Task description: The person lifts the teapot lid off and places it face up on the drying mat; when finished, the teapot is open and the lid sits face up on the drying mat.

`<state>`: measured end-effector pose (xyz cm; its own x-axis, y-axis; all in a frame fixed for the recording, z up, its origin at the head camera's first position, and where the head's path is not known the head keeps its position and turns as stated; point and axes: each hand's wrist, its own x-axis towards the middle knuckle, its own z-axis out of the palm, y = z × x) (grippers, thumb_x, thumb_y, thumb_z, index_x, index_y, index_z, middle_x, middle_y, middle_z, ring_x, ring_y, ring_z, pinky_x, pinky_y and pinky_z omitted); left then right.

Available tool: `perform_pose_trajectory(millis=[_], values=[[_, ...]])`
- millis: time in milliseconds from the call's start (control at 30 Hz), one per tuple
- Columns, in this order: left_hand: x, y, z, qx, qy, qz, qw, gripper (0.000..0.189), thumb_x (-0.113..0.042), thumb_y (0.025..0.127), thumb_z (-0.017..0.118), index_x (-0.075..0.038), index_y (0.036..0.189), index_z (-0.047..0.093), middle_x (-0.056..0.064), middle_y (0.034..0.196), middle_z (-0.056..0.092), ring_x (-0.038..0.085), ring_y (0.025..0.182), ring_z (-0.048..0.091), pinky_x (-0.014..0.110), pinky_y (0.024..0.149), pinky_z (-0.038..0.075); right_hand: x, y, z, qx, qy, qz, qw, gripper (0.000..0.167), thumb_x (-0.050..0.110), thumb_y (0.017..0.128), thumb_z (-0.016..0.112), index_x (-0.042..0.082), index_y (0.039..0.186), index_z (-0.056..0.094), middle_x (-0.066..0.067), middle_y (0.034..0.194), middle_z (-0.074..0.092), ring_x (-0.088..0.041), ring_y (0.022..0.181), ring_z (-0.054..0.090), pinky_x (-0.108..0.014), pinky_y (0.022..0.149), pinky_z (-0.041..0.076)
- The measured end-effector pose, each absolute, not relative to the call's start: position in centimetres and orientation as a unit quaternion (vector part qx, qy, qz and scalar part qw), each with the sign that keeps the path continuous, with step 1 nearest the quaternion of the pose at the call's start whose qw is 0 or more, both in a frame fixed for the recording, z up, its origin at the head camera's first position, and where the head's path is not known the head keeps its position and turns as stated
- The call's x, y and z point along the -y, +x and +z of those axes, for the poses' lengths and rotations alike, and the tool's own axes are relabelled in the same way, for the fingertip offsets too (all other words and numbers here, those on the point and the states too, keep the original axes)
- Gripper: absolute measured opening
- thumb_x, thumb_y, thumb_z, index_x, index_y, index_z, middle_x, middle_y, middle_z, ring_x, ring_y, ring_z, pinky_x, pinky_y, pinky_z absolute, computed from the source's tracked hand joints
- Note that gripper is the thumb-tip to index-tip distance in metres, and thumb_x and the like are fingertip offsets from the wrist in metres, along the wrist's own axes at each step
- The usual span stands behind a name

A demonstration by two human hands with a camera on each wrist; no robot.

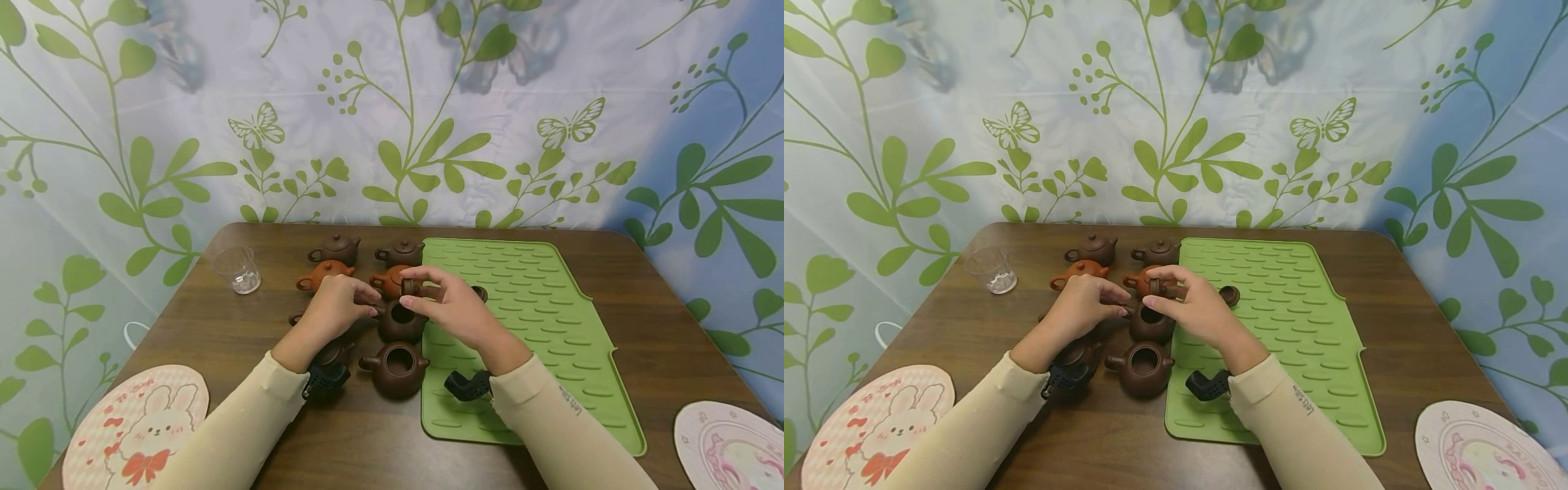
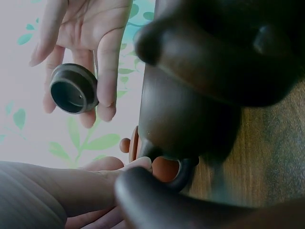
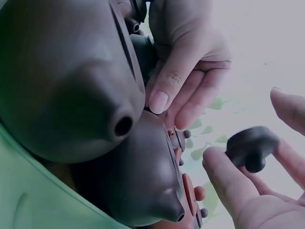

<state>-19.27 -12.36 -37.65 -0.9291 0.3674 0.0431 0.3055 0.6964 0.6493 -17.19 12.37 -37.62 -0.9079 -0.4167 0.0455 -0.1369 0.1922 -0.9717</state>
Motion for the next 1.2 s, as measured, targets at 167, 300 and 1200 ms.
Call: perform_pose_trajectory(millis=[167, 300, 1200], values=[[12.4, -19.2, -37.7, -0.921, 0.181, 0.342, 0.043, 0.020, -0.006, 0.086, 0.088, -0.009, 0.105, 0.085, -0.004, 0.091, 0.077, 0.012, 0.086, 0.073, 0.035, 0.077, 0.060, -12.3, -17.3, -37.5, -0.739, -0.169, -0.644, 0.105, 0.055, 0.011, 0.099, 0.077, 0.005, 0.149, 0.055, -0.018, 0.147, 0.056, -0.031, 0.123, 0.062, -0.042, 0.091, 0.057], [12.4, -19.2, -37.7, -0.922, 0.179, 0.339, 0.046, 0.020, -0.007, 0.086, 0.088, -0.010, 0.106, 0.085, -0.004, 0.092, 0.077, 0.013, 0.088, 0.073, 0.036, 0.078, 0.060, -12.4, -17.4, -37.7, -0.733, -0.152, -0.657, 0.089, 0.054, 0.002, 0.099, 0.075, -0.001, 0.148, 0.054, -0.022, 0.141, 0.061, -0.031, 0.117, 0.066, -0.036, 0.089, 0.058], [12.4, -19.1, -37.6, -0.923, 0.169, 0.341, 0.053, 0.019, -0.008, 0.088, 0.087, -0.011, 0.107, 0.084, -0.005, 0.094, 0.078, 0.016, 0.090, 0.072, 0.039, 0.082, 0.060, -21.4, -17.7, -39.2, -0.826, 0.011, -0.563, 0.010, 0.056, 0.018, 0.102, 0.075, 0.013, 0.154, 0.055, -0.011, 0.152, 0.053, -0.032, 0.127, 0.055, -0.048, 0.101, 0.050]])
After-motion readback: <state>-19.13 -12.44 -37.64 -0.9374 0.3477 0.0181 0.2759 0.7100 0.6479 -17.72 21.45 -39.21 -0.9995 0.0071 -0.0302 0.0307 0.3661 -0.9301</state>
